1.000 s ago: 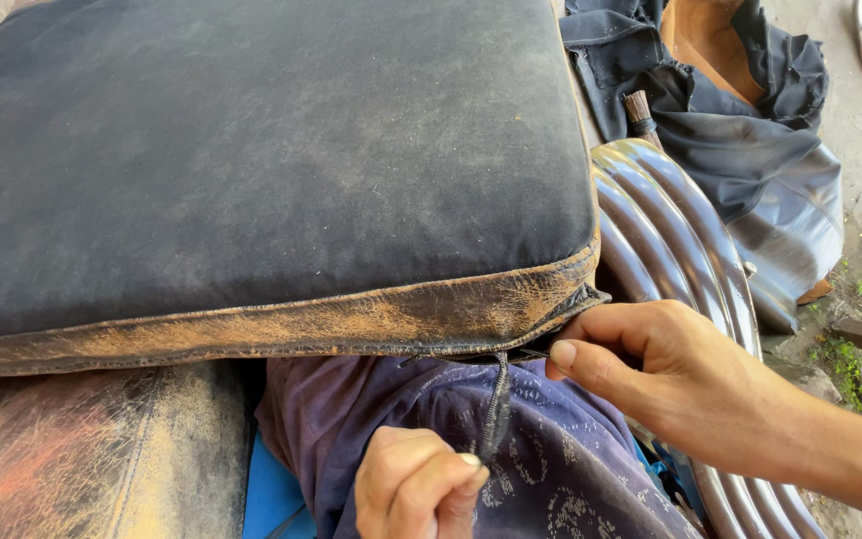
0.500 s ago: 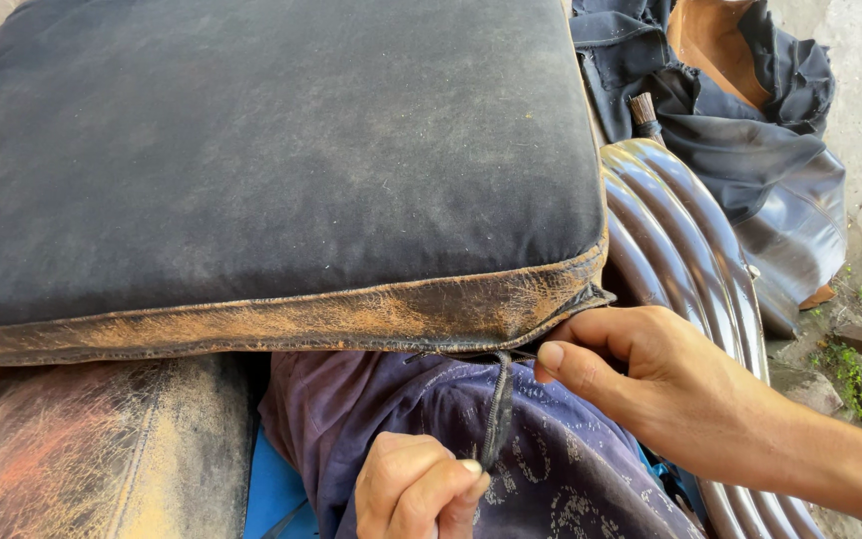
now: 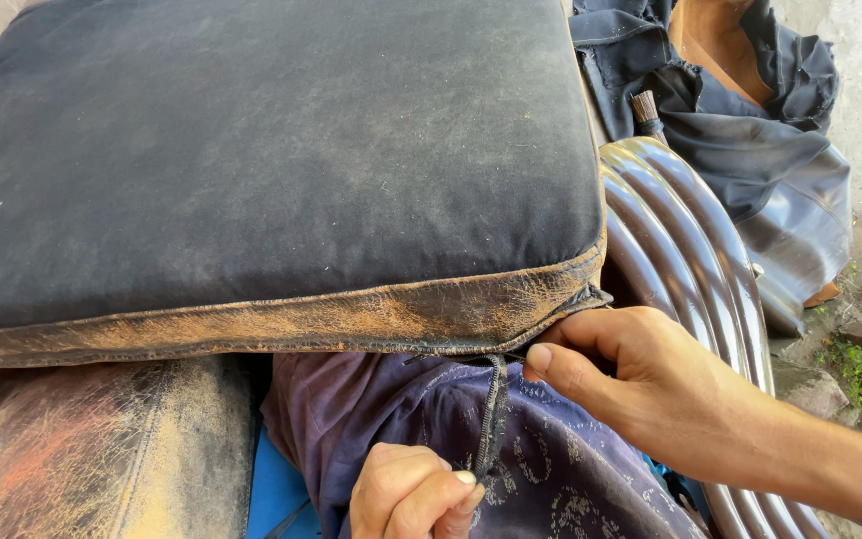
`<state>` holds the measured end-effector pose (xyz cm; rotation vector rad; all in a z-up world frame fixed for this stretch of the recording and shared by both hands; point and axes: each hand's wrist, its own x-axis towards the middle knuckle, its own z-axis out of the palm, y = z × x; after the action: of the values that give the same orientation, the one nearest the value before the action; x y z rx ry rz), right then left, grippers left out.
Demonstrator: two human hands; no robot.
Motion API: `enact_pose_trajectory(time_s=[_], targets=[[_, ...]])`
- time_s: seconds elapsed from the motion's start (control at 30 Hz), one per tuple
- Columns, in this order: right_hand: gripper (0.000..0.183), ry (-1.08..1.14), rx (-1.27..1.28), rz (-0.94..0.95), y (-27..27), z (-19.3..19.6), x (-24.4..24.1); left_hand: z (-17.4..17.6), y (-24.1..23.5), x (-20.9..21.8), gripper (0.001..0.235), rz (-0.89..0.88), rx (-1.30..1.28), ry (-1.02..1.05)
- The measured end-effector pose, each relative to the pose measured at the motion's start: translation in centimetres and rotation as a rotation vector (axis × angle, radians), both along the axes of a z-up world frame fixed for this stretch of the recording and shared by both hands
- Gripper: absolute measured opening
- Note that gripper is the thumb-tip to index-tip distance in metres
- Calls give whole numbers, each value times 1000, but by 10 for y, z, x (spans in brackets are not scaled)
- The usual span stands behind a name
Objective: The person uses a small knife to carefully cut and remove a damaged zipper from the edge of a black cushion. They then pull the zipper tape free from the seam and inspect the removed zipper.
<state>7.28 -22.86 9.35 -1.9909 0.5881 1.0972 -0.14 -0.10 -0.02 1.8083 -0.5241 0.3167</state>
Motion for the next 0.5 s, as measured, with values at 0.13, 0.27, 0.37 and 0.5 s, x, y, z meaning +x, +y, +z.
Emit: enact_pose_trajectory(time_s=[0.13, 0.27, 0.37, 0.5], targets=[[41, 17, 11, -10, -3, -1, -1, 1, 3, 0, 24, 9, -3, 28], [38, 32, 88, -60, -6, 3, -1, 3, 4, -2, 23, 9, 0, 56], [42, 40, -4, -9, -4, -1, -2, 2, 3, -3, 23, 7, 1, 54], [44, -13, 5, 3, -4, -4, -6, -2, 4, -4, 22, 8, -15, 46]])
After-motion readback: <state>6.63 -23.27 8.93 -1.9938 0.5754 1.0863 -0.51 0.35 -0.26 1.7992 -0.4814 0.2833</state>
